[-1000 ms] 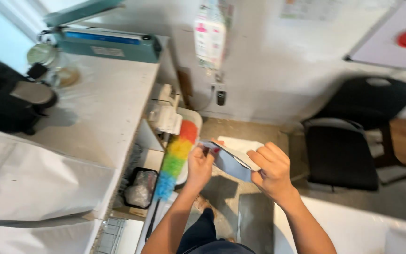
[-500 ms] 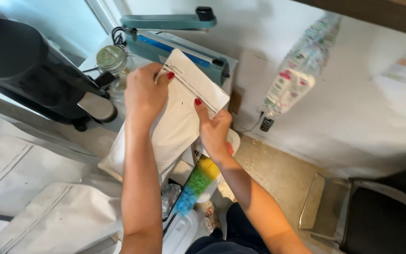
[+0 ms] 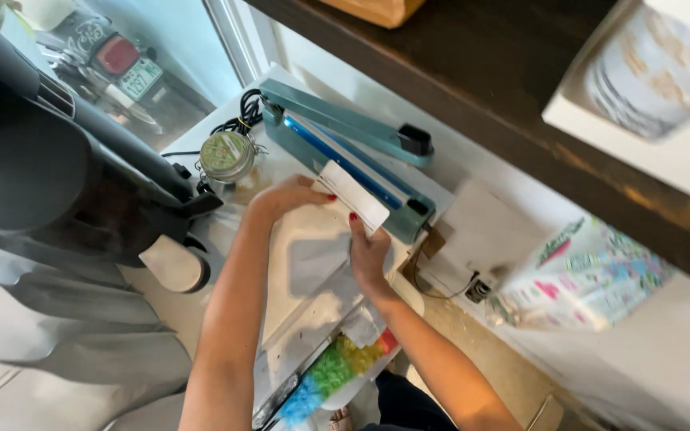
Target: The person repeatedly scoops dark granular material into white pouches, folds the tops, and seals them using a handheld impulse sealer. Sealed pouches are stacked on the table while the process continues.
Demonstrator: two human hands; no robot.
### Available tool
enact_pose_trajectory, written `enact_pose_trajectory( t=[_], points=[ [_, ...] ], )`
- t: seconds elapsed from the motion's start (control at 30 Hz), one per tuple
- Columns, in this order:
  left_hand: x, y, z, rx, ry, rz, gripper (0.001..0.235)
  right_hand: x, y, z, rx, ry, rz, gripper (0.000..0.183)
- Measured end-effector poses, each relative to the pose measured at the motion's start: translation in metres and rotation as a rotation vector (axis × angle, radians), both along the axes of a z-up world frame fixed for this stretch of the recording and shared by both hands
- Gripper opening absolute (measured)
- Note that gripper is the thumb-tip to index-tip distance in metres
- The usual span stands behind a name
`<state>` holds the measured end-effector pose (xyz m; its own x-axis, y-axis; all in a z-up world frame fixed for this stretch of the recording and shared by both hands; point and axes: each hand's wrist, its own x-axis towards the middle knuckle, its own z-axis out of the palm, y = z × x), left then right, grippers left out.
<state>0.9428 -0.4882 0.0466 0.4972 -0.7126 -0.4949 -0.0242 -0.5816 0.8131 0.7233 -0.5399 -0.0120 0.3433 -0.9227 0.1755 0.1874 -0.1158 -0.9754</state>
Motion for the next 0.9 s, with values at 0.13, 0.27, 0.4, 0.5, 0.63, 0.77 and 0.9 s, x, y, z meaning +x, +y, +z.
enact_pose_trajectory(
  t=[0.13, 0.27, 0.4, 0.5, 0.63, 0.77, 0.9],
  points=[
    [0.031, -0.043, -0.099, 0.094, -0.114, -0.079, 0.051, 0.018, -0.001, 0.028, 0.087, 0.067, -0.046, 0.029],
    [0.05, -0.056, -0.094, 0.05, -0.046, -0.003, 0.045, 0.048, -0.009, 0.003, 0.307, 0.01, -0.099, 0.032],
    [0.068, -0.079, -0.125, 0.036, 0.004, -0.003, 0.032, 0.064, -0.026, -0.018, 0.51, -0.018, -0.103, 0.032],
    [0.038, -0.072, -0.079, 0.032, 0.058, -0.001, 0.033, 0.067, -0.04, -0.074, 0.627, -0.017, -0.078, 0.044],
    [0.042, -0.078, -0.087, 0.063, 0.048, -0.004, 0.032, 0.048, -0.049, -0.018, 0.576, 0.08, -0.053, 0.05],
    [0.046, -0.076, -0.079, 0.064, 0.103, -0.006, 0.034, 0.001, -0.076, 0.006, 0.475, 0.513, 0.328, 0.052],
    [0.04, -0.07, -0.058, 0.059, 0.146, -0.035, 0.034, -0.055, -0.111, 0.055, -0.209, 0.898, 0.34, 0.034]
  ],
)
